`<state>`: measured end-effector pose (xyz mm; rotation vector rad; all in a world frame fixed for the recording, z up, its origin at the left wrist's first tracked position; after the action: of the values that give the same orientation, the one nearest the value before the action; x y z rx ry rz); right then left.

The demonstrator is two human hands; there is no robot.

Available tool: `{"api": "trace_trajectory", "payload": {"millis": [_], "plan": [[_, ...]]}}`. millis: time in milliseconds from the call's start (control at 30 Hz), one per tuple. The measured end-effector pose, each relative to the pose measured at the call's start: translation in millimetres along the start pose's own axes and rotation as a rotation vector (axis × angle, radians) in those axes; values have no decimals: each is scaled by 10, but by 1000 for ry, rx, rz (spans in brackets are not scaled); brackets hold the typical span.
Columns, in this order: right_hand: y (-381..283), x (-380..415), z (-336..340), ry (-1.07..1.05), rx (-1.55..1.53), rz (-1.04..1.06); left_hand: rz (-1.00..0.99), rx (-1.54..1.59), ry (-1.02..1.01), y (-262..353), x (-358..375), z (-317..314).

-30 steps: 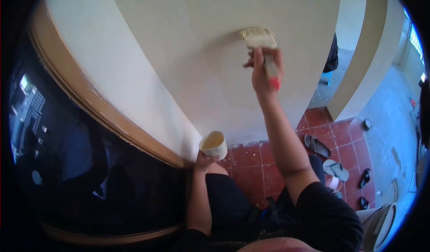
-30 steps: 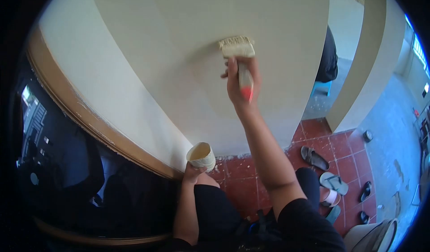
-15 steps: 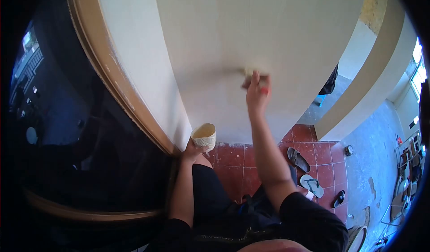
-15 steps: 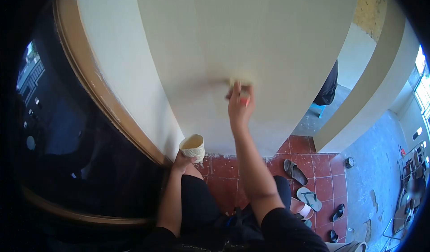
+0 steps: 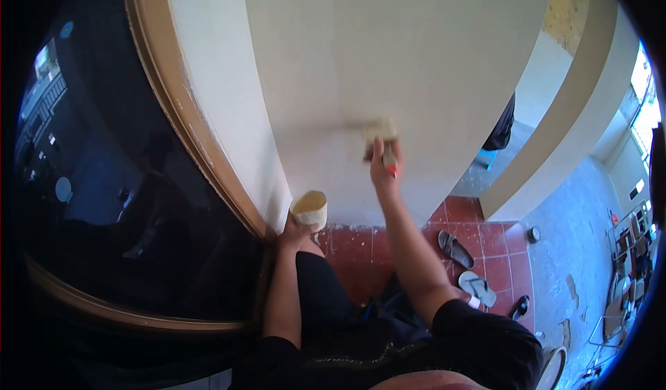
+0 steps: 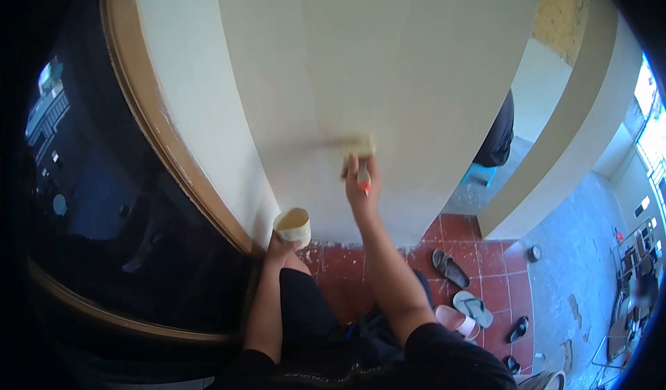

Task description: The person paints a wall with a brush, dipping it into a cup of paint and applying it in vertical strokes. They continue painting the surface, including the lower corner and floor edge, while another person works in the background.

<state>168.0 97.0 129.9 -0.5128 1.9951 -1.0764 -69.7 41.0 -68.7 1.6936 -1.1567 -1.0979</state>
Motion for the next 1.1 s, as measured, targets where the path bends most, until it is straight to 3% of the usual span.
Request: {"api": "trace_trajectory", "payload": {"millis": [33, 167, 233, 267, 333, 433, 467, 600, 767, 867, 933, 1000, 1100], "plan": [[136, 109, 106, -48, -45, -129, 37, 9, 33, 35, 26, -31], [-400, -226, 177, -118, -11, 29, 57, 29, -11, -40, 24, 42], [-1015, -605, 154, -200, 88, 309, 46, -66, -24, -105, 13, 66], [-1146, -900, 151, -177, 202, 558, 37, -55, -24, -106, 35, 71], [-1773, -1256, 50, -265, 248, 728, 82, -8, -40, -93, 28, 49], [-2669, -1601, -223, -255, 390, 1420, 52, 44, -88, -83, -9, -7], [-2749, -1764, -310, -264, 361, 1416, 72, 56, -94, -89, 15, -15], [-3100, -1995, -570, -388, 468, 1799, 108, -78, -115, -91, -14, -62], [-2436, -1911, -495, -512, 678, 1837, 123, -2, -113, -104, -10, -9], [-1693, -1430, -185, -802, 726, 1769, 102, 7, -117, -68, 9, 3], [-1199, -1114, 35, -1049, 742, 1591, 91, 13, -126, -129, -10, 16], [-1061, -905, 129, -1303, 923, 1153, 72, 12, -131, -137, 8, 20], [-1148, -1374, 15, -1198, 925, 996, 61, -7, -141, -106, 26, 13]]}}
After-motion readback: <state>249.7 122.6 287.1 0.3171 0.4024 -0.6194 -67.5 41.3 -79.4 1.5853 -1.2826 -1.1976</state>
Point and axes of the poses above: each hand's wrist, its own x-axis away from the middle knuckle, its own z-axis out of the back of the hand, y = z × x, the point moved 3 cm from there along -x, towards the middle knuckle, and after that the axes turned 12 degrees about y, right-handed, at the moved point
